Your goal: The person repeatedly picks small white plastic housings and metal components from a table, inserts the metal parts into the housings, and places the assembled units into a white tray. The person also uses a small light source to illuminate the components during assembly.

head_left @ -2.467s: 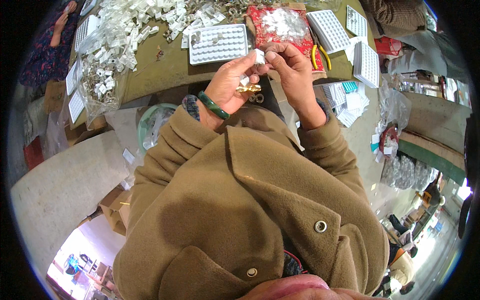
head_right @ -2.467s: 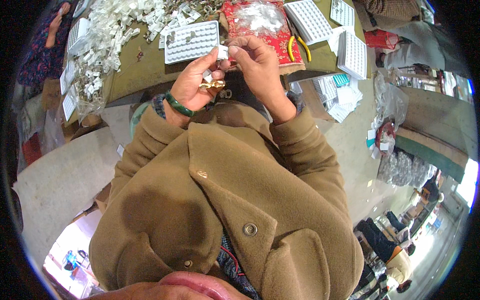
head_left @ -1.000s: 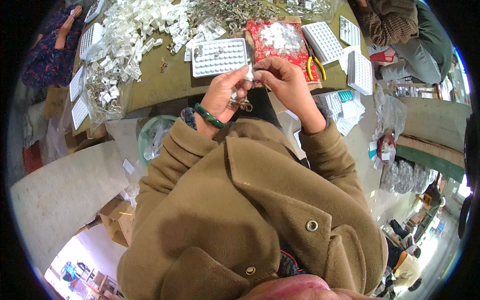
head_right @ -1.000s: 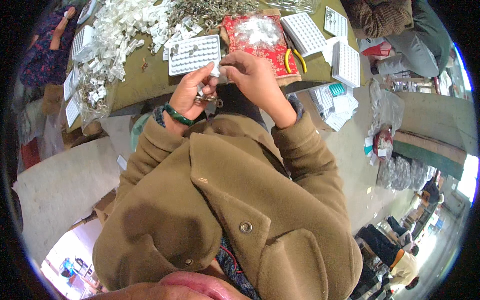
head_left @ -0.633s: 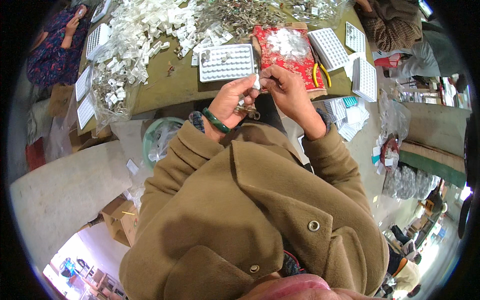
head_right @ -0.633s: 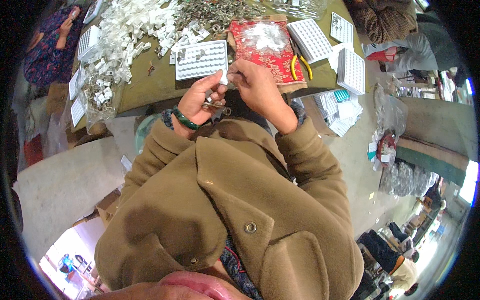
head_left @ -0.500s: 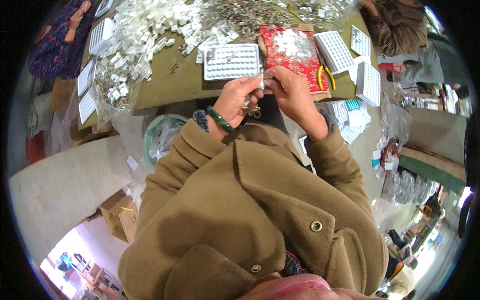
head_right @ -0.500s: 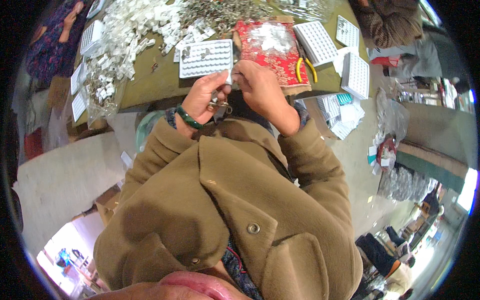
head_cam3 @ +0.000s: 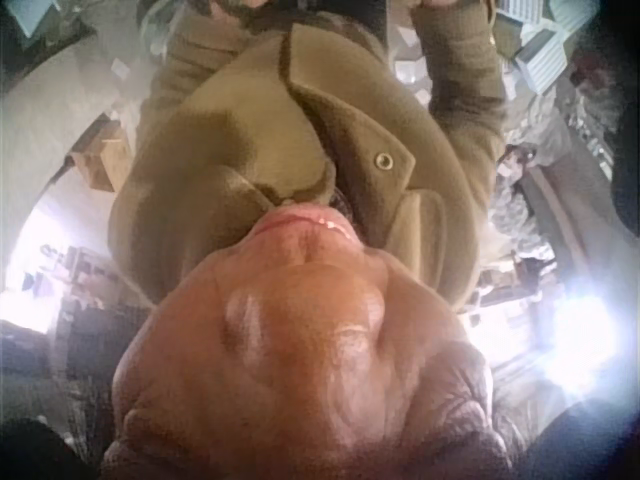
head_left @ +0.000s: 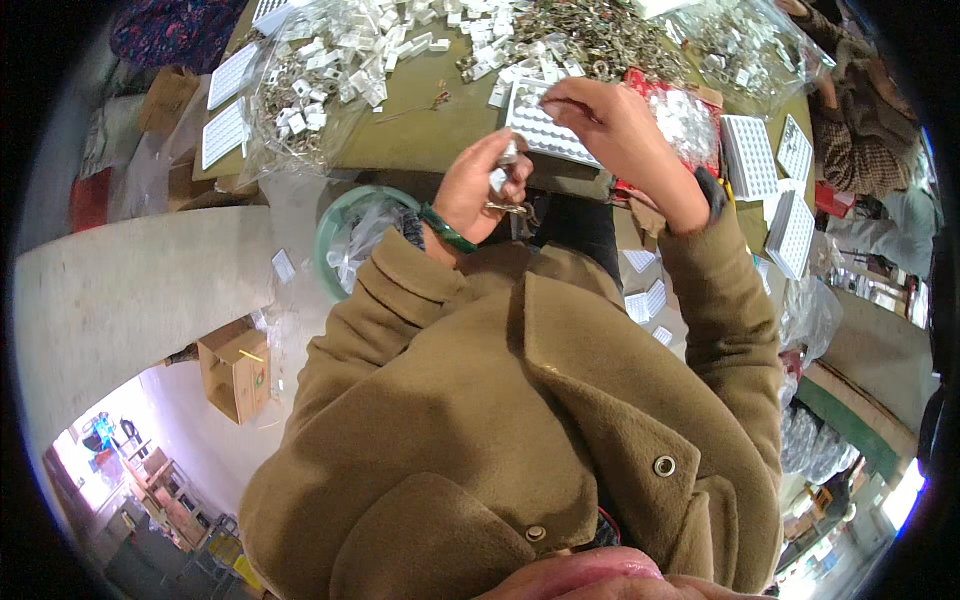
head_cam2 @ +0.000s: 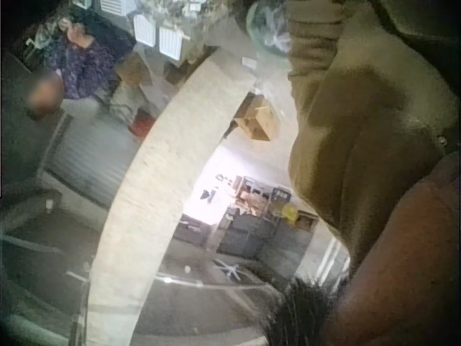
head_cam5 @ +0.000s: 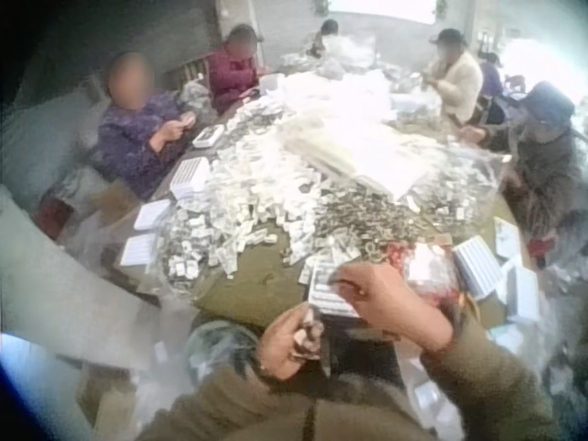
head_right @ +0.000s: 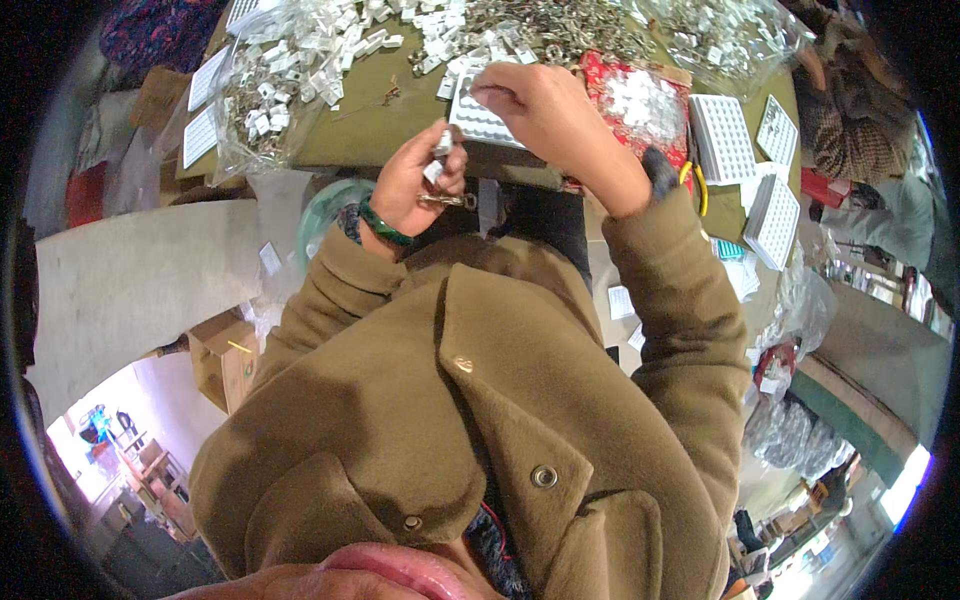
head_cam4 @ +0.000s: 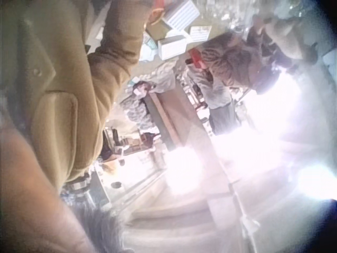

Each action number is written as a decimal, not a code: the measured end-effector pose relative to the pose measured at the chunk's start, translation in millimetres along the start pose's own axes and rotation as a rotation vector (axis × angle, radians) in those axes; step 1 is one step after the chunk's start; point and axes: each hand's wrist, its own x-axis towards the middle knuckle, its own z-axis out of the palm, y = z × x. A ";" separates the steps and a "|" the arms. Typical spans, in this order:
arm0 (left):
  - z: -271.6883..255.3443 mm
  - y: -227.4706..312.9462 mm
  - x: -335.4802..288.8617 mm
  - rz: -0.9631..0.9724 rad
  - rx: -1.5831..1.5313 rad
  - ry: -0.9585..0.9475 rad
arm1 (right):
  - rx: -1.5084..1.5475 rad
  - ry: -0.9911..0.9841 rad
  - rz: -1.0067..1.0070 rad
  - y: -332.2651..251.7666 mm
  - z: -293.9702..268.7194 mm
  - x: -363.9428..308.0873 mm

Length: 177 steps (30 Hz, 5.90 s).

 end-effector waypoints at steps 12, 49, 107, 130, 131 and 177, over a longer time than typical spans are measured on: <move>-29.8 50.9 -36.8 0.318 0.098 0.154 | -0.560 -0.249 -0.343 9.6 121.1 102.9; 32.9 10.4 -19.3 0.431 0.576 0.131 | 0.818 0.318 0.432 -31.7 44.8 -35.6; 41.6 53.1 -21.4 0.090 0.523 -0.225 | 0.840 0.277 0.252 -37.7 33.4 -58.9; 47.6 7.0 -13.9 0.441 0.562 -0.102 | 1.527 0.325 0.413 -33.9 32.7 -64.5; 48.2 7.4 -13.8 0.439 0.585 -0.105 | 1.566 0.321 0.436 -32.0 33.4 -64.8; 44.1 19.5 -8.9 -0.077 -0.190 0.024 | 1.714 0.415 0.433 -21.1 46.8 -56.3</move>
